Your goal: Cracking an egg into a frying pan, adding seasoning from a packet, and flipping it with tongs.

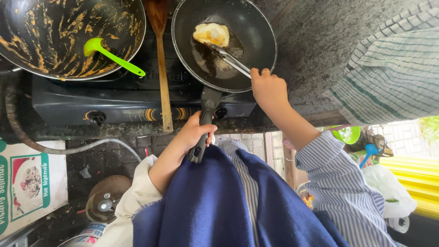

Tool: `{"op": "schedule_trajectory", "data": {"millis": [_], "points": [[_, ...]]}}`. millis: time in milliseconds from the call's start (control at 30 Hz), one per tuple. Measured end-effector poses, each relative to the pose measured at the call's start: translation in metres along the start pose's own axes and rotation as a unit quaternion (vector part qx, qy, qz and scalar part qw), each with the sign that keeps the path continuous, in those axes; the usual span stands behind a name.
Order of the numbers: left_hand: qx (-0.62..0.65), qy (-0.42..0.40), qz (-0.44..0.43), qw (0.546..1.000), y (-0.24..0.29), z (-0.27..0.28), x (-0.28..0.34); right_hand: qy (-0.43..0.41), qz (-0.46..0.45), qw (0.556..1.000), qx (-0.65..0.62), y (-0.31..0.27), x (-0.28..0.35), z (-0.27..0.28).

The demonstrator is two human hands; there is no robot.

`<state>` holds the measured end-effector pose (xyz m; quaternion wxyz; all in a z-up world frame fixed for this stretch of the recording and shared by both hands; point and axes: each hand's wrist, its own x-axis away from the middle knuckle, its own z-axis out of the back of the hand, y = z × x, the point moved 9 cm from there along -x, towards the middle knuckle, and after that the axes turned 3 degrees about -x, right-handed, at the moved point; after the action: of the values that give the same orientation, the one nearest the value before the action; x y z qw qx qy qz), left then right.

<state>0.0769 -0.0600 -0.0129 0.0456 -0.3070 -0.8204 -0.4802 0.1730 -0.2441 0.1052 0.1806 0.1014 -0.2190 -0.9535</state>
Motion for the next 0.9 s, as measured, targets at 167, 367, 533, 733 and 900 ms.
{"op": "schedule_trajectory", "data": {"millis": [167, 367, 533, 733, 900], "points": [[-0.003, 0.003, -0.002, 1.0, -0.001, 0.004, 0.001, -0.088, -0.07, 0.985, -0.129, 0.018, 0.007, 0.029], [0.004, 0.007, 0.005, 1.0, 0.004, 0.007, 0.013, -0.16, -0.249, 0.88, -0.37, 0.072, 0.006, 0.031], [0.001, 0.007, 0.008, 1.0, 0.01, 0.004, 0.019, -0.218, -0.259, 0.877, -0.342, 0.085, 0.011, 0.023], [0.0, 0.012, 0.002, 1.0, 0.009, 0.003, 0.014, -0.233, -0.251, 0.908, -0.243, 0.094, 0.019, 0.034], [0.002, 0.011, 0.002, 1.0, 0.006, 0.001, 0.013, -0.248, -0.243, 0.907, -0.24, 0.09, 0.017, 0.022]]}}
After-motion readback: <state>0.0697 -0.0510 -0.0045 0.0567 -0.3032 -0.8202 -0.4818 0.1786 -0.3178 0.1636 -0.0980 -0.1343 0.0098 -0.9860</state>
